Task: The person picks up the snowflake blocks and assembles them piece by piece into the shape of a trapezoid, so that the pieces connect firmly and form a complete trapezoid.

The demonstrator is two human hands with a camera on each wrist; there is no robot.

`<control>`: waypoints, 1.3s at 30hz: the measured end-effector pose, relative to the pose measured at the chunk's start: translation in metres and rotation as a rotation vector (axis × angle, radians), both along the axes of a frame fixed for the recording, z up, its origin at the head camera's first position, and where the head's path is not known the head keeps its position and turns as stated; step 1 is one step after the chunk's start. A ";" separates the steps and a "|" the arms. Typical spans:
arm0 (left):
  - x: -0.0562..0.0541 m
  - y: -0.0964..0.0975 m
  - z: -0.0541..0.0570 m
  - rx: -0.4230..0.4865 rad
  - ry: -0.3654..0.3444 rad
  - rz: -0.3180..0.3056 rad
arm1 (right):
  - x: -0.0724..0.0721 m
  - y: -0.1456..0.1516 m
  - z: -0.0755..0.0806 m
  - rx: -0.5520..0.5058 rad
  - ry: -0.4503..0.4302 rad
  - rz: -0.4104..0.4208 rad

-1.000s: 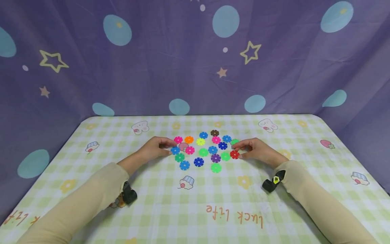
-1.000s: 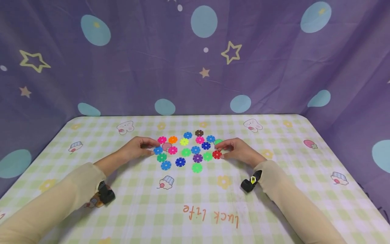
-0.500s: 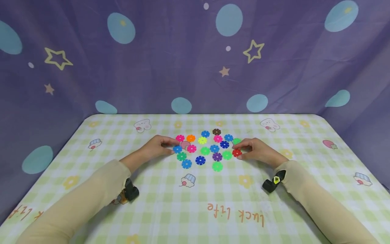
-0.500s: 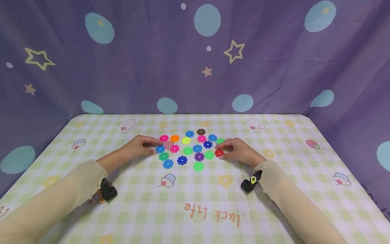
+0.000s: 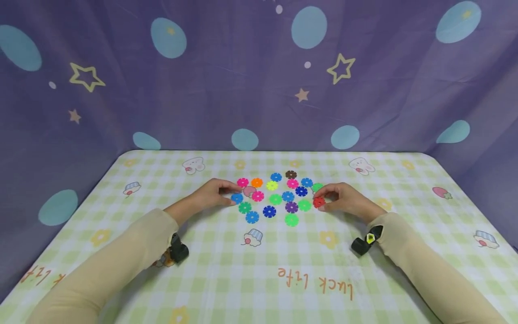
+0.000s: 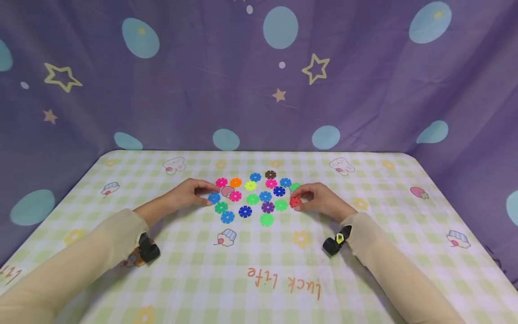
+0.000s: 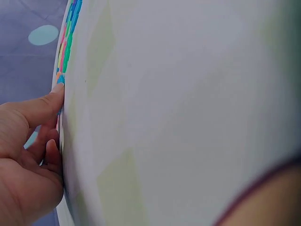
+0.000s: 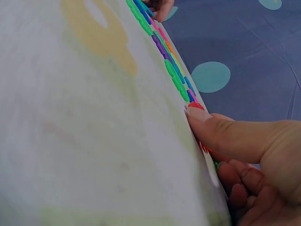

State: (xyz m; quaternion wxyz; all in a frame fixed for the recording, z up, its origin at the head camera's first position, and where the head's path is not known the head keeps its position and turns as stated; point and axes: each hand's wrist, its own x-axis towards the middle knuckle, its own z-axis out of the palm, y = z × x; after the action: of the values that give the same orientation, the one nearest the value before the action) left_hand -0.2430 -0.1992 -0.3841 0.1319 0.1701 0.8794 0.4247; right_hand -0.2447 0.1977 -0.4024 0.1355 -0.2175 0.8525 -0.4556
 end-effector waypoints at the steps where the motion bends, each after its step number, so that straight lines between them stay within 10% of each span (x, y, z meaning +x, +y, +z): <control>1: 0.000 0.000 0.000 -0.007 0.009 -0.003 | 0.000 0.001 0.000 0.000 -0.007 -0.009; 29: 0.005 -0.004 0.001 -0.037 0.036 -0.047 | 0.005 0.009 0.004 -0.126 -0.089 -0.212; 39: 0.012 -0.003 0.016 -0.014 0.086 0.023 | 0.017 -0.005 0.017 -0.253 -0.054 -0.256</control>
State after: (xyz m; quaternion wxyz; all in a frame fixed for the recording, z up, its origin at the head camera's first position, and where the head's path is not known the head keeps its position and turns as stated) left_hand -0.2315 -0.2019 -0.3685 0.0902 0.1773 0.8891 0.4122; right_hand -0.2277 0.1929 -0.3849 0.0707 -0.1101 0.8052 -0.5784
